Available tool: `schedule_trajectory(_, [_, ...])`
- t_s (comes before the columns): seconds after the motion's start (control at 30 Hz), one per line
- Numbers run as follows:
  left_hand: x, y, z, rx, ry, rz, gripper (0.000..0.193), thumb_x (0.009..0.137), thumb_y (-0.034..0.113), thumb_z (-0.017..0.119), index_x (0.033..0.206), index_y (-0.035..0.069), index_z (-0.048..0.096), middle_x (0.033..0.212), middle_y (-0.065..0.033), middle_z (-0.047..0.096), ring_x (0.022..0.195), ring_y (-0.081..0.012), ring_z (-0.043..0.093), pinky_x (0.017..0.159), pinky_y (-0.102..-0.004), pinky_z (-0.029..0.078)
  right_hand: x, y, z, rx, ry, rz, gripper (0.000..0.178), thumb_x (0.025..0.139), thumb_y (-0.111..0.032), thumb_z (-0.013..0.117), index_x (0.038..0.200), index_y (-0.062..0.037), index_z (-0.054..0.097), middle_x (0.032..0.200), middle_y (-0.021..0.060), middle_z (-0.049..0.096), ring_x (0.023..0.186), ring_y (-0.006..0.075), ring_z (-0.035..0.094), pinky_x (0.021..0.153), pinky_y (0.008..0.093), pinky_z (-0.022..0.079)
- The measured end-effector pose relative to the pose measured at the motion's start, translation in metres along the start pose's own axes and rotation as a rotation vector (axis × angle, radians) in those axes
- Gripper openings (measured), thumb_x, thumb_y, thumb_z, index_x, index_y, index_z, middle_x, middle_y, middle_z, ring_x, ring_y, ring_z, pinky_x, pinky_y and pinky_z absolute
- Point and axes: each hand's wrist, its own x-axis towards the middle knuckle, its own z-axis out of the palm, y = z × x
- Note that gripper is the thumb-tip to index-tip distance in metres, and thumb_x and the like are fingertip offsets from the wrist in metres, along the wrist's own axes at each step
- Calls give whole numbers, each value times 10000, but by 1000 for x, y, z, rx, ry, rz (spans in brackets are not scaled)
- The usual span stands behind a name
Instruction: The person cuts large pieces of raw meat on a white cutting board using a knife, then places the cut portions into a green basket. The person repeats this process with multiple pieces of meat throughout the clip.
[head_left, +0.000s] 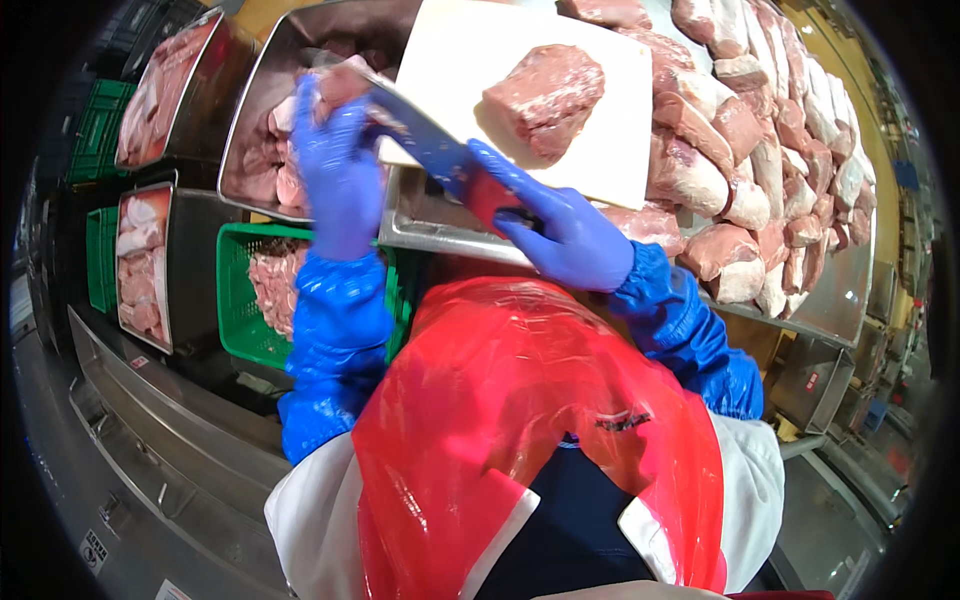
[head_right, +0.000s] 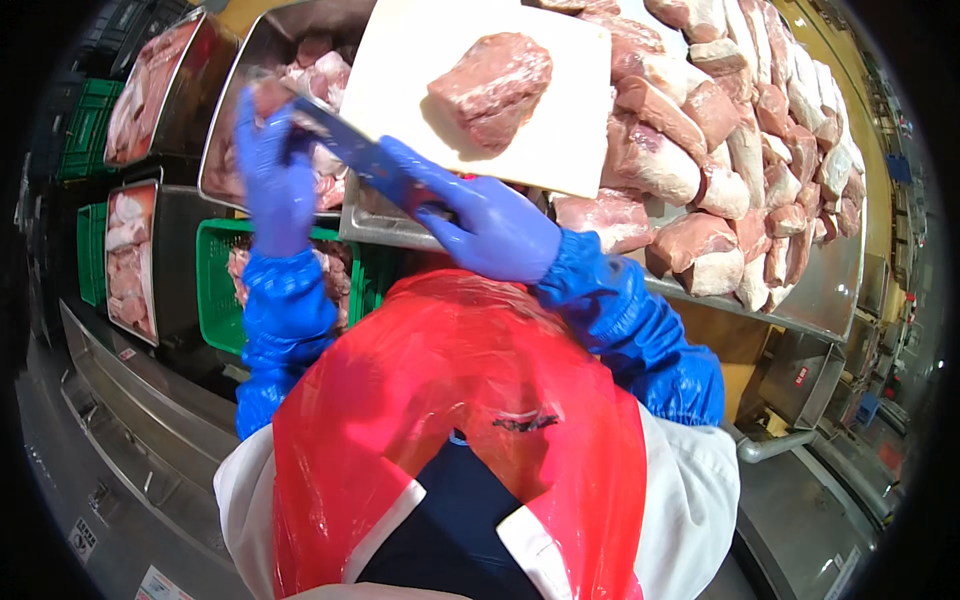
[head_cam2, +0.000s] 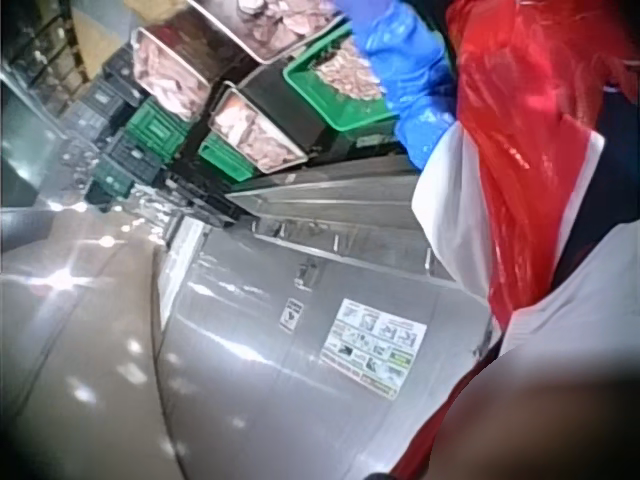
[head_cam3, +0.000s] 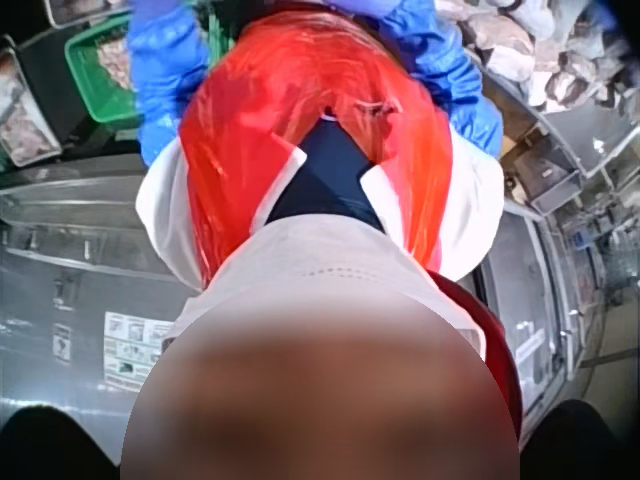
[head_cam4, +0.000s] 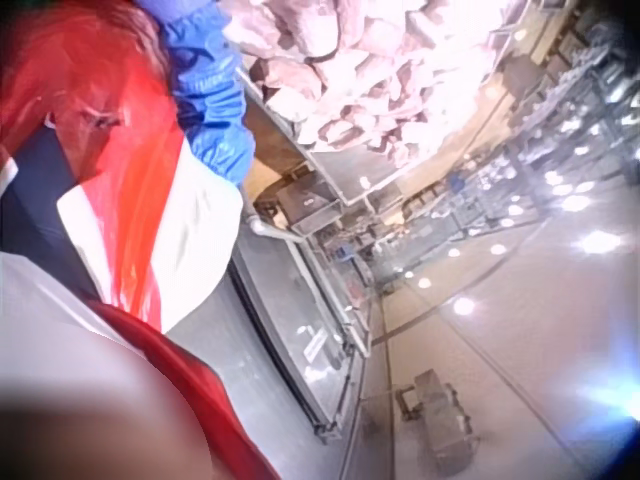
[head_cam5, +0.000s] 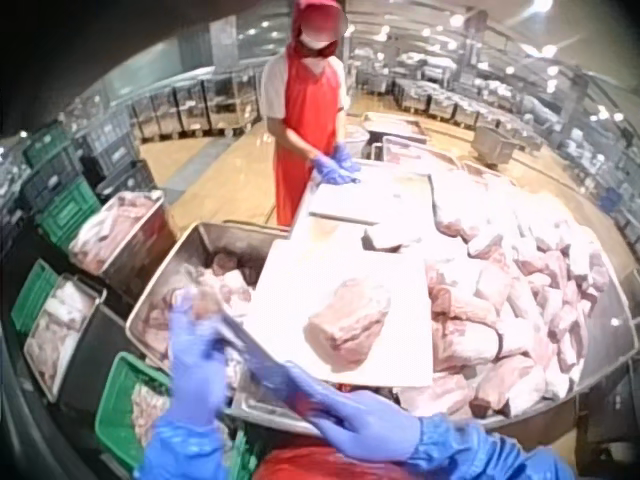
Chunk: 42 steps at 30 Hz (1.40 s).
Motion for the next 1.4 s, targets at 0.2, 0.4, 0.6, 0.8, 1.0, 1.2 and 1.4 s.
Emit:
schedule_trajectory(0.2, [-97, -100, -133, -539, 399, -795, 350, 890, -27, 566, 1240, -24, 553, 1180, -135, 609, 1031, -193, 589, 893, -341, 510, 38, -8, 62, -3, -253, -45, 692, 938, -146, 568, 1550, -277, 273, 872, 257, 659, 739, 442, 637, 667, 508, 532])
schedule_trajectory(0.4, [-206, -128, -88, 80, -324, -580, 491, 797, 93, 731, 1260, 19, 585, 1337, -211, 508, 1260, -349, 466, 1057, -457, 389, 36, 120, -71, 43, 643, 392, 423, 969, -206, 607, 1353, -39, 538, 988, 82, 671, 868, 198, 664, 738, 370, 575])
schedule_trajectory(0.6, [-27, 2, 87, 248, -373, 313, 902, 752, 452, 749, 1534, 245, 349, 1587, -205, 245, 1493, -430, 144, 1196, -588, 128, 125, 154, -64, 547, 754, 279, 277, 973, -217, 611, 1169, -25, 571, 939, 83, 645, 734, 190, 636, 660, 325, 558])
schedule_trajectory(0.8, [65, -98, 113, 240, -49, -10, 690, 757, 216, 761, 1362, 24, 489, 1319, -207, 544, 1231, -332, 520, 1062, -480, 386, 38, 96, -141, 253, 783, 161, 301, 981, -265, 621, 1168, -32, 584, 828, 38, 626, 666, 110, 606, 606, 260, 535])
schedule_trajectory(1.0, [3, 171, 281, -563, -933, 49, 776, 812, 386, 738, 1435, 26, 446, 1404, -243, 511, 1284, -395, 517, 1094, -457, 404, -226, 246, -180, 444, 1207, 747, 310, 972, -274, 607, 1168, -39, 558, 997, 92, 624, 844, 189, 641, 657, 338, 595])
schedule_trajectory(1.2, [-11, 211, 431, -8, -1145, -39, 781, 790, 548, 690, 1279, -39, 528, 1065, -286, 654, 984, -425, 663, 879, -472, 544, -193, 299, -136, 1158, 1459, 359, 165, 966, -264, 614, 1084, -153, 581, 933, 15, 587, 759, 172, 582, 627, 305, 516])
schedule_trajectory(1.4, [25, 173, 295, -1239, -1136, -610, 463, 935, 371, 565, 1312, 102, 552, 1252, -77, 572, 1126, -245, 576, 992, -485, 478, -140, 153, -191, 812, 1295, 25, 240, 995, -272, 563, 1115, -75, 626, 929, 45, 641, 798, 165, 614, 789, 338, 529])
